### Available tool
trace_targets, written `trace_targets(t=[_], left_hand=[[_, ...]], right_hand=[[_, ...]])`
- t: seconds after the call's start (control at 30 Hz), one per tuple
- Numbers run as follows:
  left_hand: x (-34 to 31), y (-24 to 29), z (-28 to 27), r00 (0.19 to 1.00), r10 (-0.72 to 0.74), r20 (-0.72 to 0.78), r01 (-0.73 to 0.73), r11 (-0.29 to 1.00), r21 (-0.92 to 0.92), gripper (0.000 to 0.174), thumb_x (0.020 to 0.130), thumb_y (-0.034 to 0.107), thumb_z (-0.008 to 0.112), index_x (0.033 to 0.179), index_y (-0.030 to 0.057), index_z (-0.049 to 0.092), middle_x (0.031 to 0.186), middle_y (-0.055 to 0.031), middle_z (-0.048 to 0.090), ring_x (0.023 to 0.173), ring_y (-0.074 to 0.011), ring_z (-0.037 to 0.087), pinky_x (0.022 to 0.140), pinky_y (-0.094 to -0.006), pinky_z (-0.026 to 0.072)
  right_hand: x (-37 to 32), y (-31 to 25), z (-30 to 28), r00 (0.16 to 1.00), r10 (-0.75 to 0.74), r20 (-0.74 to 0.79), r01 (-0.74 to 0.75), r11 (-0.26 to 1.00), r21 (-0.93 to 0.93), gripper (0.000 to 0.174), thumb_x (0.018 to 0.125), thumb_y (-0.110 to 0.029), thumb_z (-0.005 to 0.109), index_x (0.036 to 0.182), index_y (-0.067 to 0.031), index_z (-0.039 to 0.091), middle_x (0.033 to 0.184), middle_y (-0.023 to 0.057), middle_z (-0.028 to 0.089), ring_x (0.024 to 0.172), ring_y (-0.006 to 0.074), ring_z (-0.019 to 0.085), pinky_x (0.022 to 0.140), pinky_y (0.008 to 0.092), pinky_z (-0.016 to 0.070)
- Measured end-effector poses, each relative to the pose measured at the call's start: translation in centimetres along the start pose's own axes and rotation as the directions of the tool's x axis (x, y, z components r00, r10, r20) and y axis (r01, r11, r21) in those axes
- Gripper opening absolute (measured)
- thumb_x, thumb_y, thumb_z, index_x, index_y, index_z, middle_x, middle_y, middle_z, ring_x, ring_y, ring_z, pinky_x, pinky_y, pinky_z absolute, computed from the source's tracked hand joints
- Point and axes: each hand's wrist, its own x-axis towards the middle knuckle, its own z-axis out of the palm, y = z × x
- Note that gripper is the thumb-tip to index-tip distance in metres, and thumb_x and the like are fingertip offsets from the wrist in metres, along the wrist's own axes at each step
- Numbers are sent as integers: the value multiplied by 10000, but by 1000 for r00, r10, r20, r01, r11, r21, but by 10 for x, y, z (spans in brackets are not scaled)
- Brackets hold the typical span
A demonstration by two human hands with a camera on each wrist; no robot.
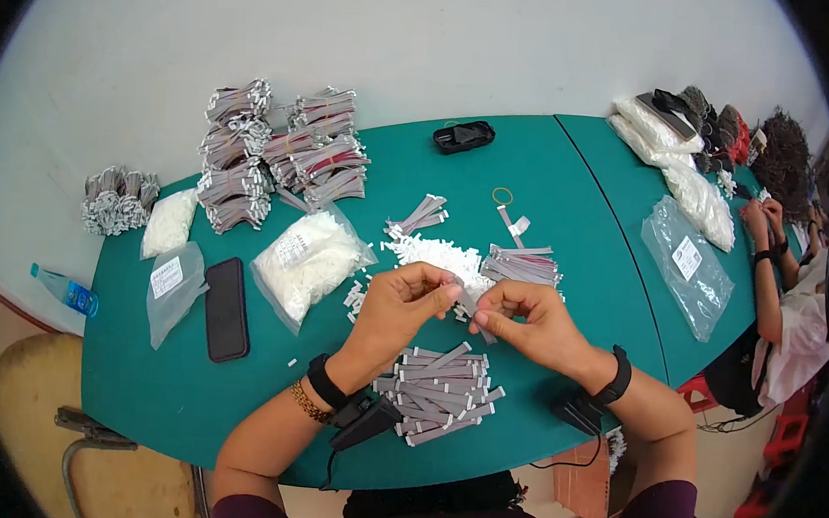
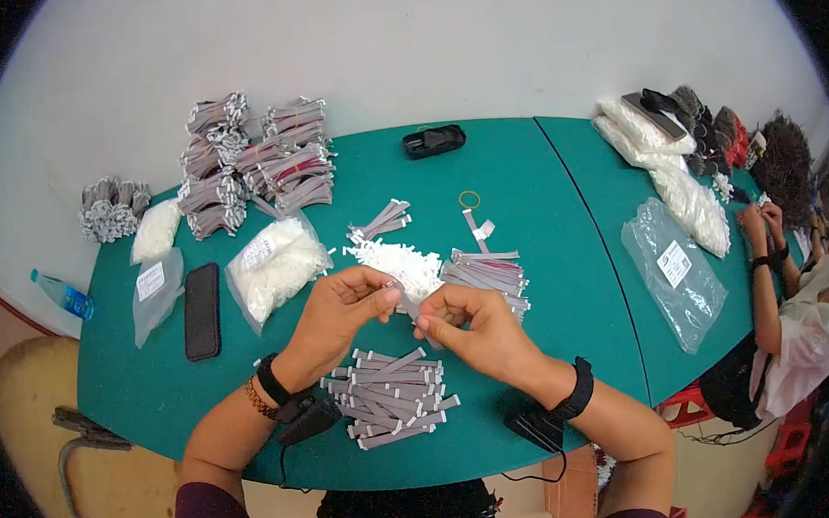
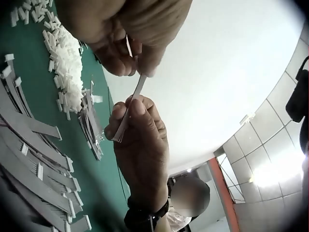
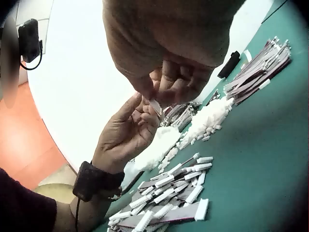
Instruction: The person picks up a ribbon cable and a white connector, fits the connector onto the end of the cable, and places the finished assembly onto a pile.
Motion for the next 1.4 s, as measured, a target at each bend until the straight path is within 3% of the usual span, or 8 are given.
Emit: trace_targets(t=[0.13, 0.33, 0.43, 0.73, 1.13, 1.23, 1.33, 1.4], left_hand=[[-2, 1, -3, 999, 21, 30, -22, 1000, 15, 143, 842, 108, 642, 929, 0, 607, 814, -34, 618, 736, -78, 554, 652, -204, 431], [-4, 10, -9, 993, 99, 64, -102, 994, 42, 135, 839, 98, 643, 937, 10, 614, 859, -45, 638, 759, -79, 563, 649, -207, 432], [-5, 12, -13, 993, 89, 75, -95, 992, 84, 147, 833, 91, 648, 951, 10, 615, 867, -46, 640, 768, -81, 566, 657, -210, 436], [1, -1, -15, 998, 46, 32, -45, 999, -28, 192, 823, 118, 673, 953, -14, 621, 883, -44, 640, 744, -68, 544, 650, -197, 433], [0, -7, -11, 999, 25, -34, -25, 1000, 13, 101, 839, 87, 640, 885, 2, 608, 775, -24, 608, 670, -64, 521, 615, -196, 412], [0, -5, -10, 998, 15, -58, -15, 1000, -8, 107, 840, 99, 642, 872, 4, 606, 758, -18, 597, 659, -63, 514, 606, -199, 405], [-1, -8, -9, 998, -2, -59, -1, 999, -37, 111, 839, 107, 645, 867, 7, 605, 759, -16, 594, 664, -63, 511, 603, -200, 400], [-2, -8, -8, 999, -9, -43, 6, 999, -51, 114, 839, 109, 646, 873, 9, 605, 774, -21, 601, 680, -64, 513, 606, -199, 399]], right_hand=[[6, -6, 1, 997, 7, 78, -7, 1000, 4, 166, 909, -167, 558, 919, -7, 601, 812, 40, 647, 705, 56, 557, 627, 210, 442], [24, -3, 2, 953, 161, 257, -239, 920, 311, 288, 940, -276, 498, 957, -17, 623, 791, 50, 637, 711, 98, 580, 617, 235, 457], [28, -4, 5, 947, 139, 290, -250, 886, 391, 248, 925, -246, 531, 923, -13, 617, 793, 59, 639, 698, 103, 579, 611, 242, 461], [30, -1, 7, 999, 46, 26, -51, 969, 242, 142, 890, -152, 585, 891, -10, 594, 747, 65, 656, 627, 77, 586, 580, 211, 469], [28, 5, 12, 997, 76, -15, -70, 968, 241, 102, 862, -85, 611, 921, -14, 570, 754, 70, 658, 645, 94, 613, 602, 211, 494], [26, 11, 16, 983, -121, -139, 110, 991, -81, 127, 827, -41, 641, 914, -21, 550, 750, 58, 646, 644, 100, 614, 587, 211, 487], [22, 4, 20, 973, -187, -137, 119, 910, -397, 150, 806, -20, 656, 897, -14, 537, 754, 55, 638, 651, 112, 619, 568, 218, 484], [22, 15, 18, 947, -301, -110, 218, 856, -469, 141, 822, -57, 644, 911, -13, 542, 718, 50, 642, 593, 118, 615, 509, 244, 463]])
